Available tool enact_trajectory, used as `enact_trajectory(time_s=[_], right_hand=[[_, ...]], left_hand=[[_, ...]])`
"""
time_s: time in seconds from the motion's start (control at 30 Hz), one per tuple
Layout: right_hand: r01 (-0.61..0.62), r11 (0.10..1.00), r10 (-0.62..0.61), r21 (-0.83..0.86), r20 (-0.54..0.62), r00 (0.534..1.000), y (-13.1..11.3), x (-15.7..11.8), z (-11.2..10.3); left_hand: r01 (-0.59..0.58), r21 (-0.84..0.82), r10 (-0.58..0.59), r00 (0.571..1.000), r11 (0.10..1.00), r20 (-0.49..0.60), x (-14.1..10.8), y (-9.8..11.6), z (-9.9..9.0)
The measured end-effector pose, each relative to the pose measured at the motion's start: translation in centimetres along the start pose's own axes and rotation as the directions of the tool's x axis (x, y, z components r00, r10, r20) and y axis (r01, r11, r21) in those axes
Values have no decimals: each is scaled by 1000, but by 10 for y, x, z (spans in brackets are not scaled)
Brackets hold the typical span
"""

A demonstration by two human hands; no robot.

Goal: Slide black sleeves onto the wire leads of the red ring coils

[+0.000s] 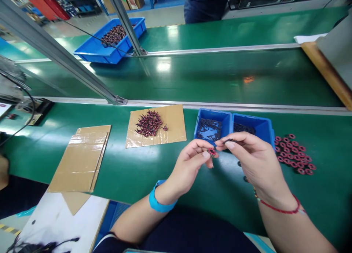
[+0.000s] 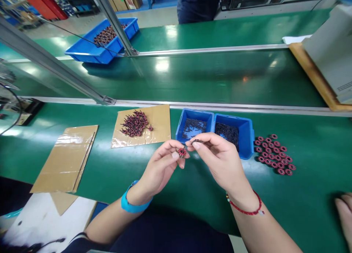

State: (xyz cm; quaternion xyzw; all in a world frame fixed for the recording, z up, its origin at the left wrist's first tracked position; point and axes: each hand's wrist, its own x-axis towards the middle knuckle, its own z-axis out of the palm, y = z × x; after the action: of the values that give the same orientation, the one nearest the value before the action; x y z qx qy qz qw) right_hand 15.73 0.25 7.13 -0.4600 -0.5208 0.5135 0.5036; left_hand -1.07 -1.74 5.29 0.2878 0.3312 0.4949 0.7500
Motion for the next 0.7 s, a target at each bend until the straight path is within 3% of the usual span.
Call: enact_trajectory(time_s=[0.43, 0.53, 0.63, 0.7], right_hand=[[-93, 962, 101, -255, 18, 995, -4, -2, -7], [64, 881, 0, -469, 136, 991, 3, -1, -8], [282, 725, -84, -628, 326, 942, 8, -2, -4], [347, 670, -106, -656, 378, 920, 8, -3, 0]], left_hand=[[-51, -43, 51, 999, 998, -4, -1, 2, 0], [-79, -63, 80, 997, 995, 3, -1, 3, 0], [-88, -54, 90, 996, 995, 29, -1, 2, 0], [-87, -19, 88, 995, 996, 36, -1, 0, -2]])
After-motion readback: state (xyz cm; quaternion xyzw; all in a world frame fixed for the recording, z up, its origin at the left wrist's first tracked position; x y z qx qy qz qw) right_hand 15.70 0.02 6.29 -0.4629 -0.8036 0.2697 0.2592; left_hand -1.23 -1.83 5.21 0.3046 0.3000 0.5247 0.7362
